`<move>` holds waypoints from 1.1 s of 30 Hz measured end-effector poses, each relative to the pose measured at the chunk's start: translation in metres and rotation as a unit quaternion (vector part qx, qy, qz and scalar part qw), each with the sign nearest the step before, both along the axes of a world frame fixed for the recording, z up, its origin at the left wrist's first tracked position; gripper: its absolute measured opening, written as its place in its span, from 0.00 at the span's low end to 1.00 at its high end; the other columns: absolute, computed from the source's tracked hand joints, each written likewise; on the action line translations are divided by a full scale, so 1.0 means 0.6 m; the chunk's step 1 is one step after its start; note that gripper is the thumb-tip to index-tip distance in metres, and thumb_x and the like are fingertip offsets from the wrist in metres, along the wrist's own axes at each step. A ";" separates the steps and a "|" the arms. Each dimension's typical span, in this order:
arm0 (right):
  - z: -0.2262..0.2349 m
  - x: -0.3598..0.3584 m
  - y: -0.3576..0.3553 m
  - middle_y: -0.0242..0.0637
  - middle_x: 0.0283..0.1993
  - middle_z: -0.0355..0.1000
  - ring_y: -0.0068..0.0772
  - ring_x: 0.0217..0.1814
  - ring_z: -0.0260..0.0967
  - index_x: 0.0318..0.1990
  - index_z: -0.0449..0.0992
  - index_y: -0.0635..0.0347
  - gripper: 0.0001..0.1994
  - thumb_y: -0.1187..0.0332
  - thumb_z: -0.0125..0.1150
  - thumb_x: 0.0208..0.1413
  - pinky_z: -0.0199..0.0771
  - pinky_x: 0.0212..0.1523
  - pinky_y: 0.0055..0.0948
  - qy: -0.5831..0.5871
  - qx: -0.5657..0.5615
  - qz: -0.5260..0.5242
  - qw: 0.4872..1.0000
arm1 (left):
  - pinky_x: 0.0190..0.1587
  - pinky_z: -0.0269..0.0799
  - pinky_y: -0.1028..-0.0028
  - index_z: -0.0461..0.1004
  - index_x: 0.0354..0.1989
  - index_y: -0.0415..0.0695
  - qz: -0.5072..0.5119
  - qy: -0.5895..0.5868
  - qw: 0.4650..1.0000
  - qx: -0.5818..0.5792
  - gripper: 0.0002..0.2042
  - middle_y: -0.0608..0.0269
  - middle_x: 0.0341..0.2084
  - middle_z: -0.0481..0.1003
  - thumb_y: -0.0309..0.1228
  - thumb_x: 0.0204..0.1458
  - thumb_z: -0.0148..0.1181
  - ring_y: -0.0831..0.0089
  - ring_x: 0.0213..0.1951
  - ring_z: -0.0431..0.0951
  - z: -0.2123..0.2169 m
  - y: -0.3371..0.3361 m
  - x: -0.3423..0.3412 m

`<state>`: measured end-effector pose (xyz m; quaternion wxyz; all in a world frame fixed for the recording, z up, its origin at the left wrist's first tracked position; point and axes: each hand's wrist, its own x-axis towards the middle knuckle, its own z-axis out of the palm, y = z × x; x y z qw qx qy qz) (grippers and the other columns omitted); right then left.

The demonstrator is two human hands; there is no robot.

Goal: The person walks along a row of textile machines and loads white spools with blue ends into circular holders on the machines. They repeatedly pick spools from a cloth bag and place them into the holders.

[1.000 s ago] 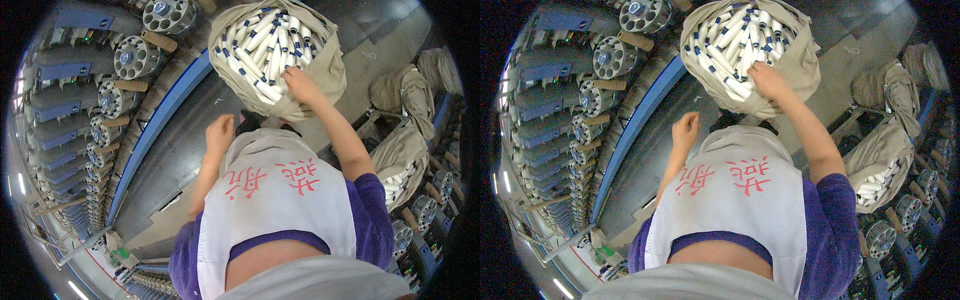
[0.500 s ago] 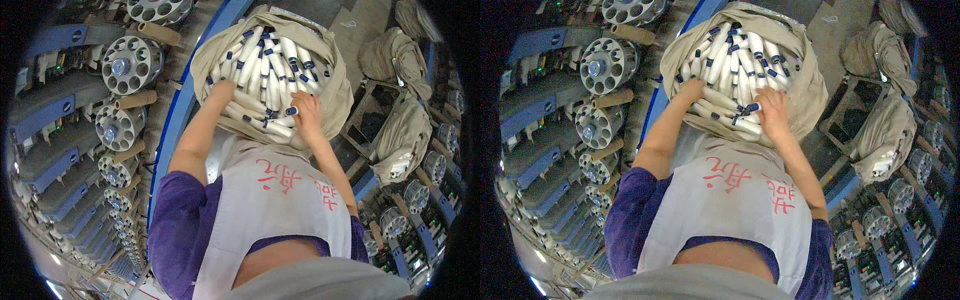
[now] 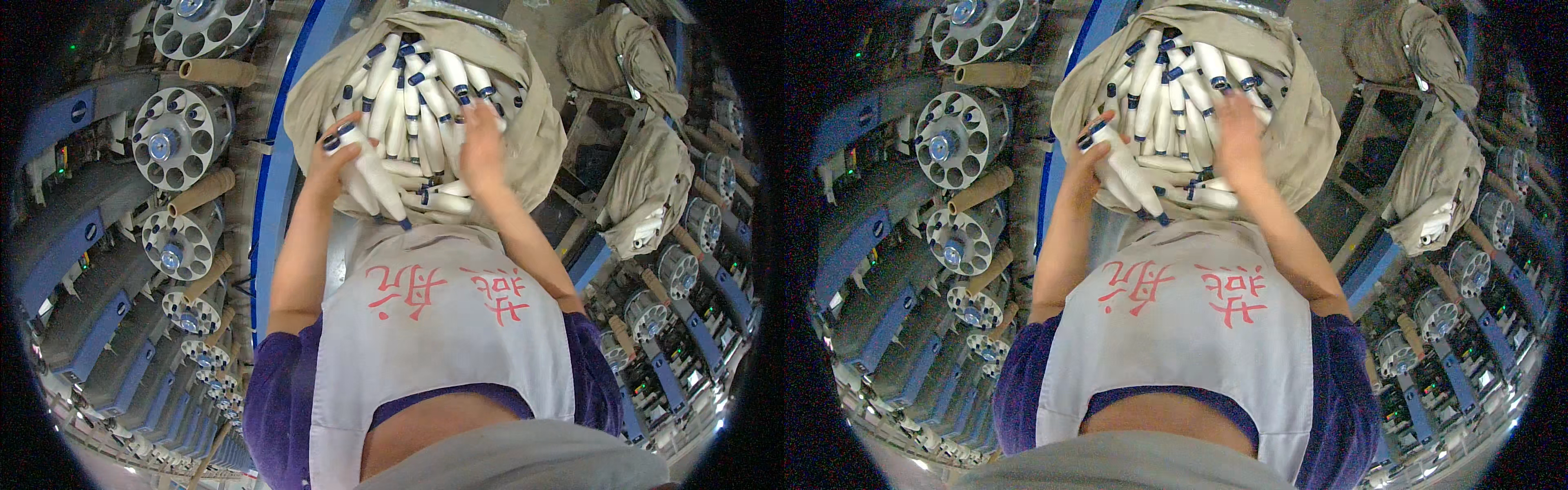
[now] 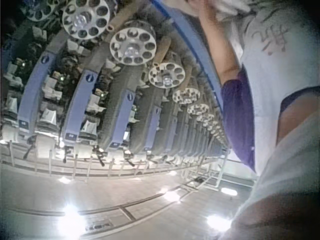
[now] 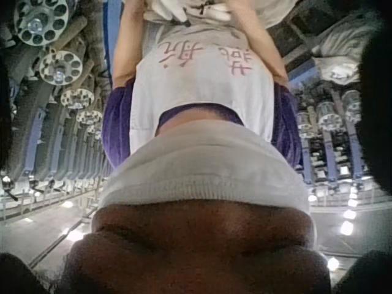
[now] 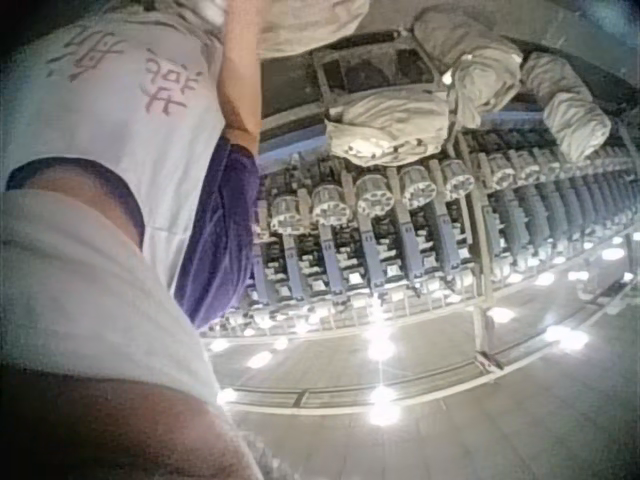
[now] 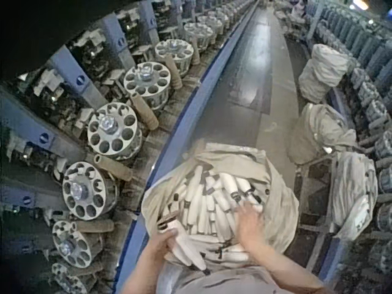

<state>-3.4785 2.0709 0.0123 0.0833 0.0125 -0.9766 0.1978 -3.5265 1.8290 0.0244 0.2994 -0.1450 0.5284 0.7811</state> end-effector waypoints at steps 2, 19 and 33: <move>-0.037 -0.005 0.062 0.48 0.46 0.63 0.48 0.52 0.57 0.49 0.64 0.65 0.21 0.75 0.54 0.43 0.55 0.53 0.46 -0.094 0.163 -0.093 0.978 | 0.45 0.69 0.71 0.67 0.49 0.41 -0.009 0.022 1.000 -0.013 0.27 0.54 0.36 0.75 0.32 0.35 0.64 0.67 0.40 0.75 0.004 -0.017 0.008; -0.065 -0.043 -0.043 0.53 0.53 0.58 0.51 0.53 0.58 0.54 0.57 0.67 0.33 0.79 0.60 0.35 0.59 0.53 0.42 0.041 -0.105 0.058 0.992 | 0.57 0.56 0.53 0.73 0.30 0.51 0.138 0.208 0.941 0.228 0.20 0.62 0.56 0.56 0.54 0.38 0.63 0.56 0.55 0.62 0.067 -0.014 -0.007; 0.070 -0.100 0.052 0.42 0.42 0.67 0.28 0.28 0.68 0.50 0.63 0.63 0.26 0.49 0.47 0.55 0.72 0.30 0.29 0.021 -0.696 -0.090 0.712 | 0.55 0.60 0.57 0.73 0.34 0.37 -0.020 0.331 0.931 0.152 0.21 0.52 0.54 0.56 0.45 0.41 0.63 0.53 0.56 0.60 0.081 -0.029 -0.075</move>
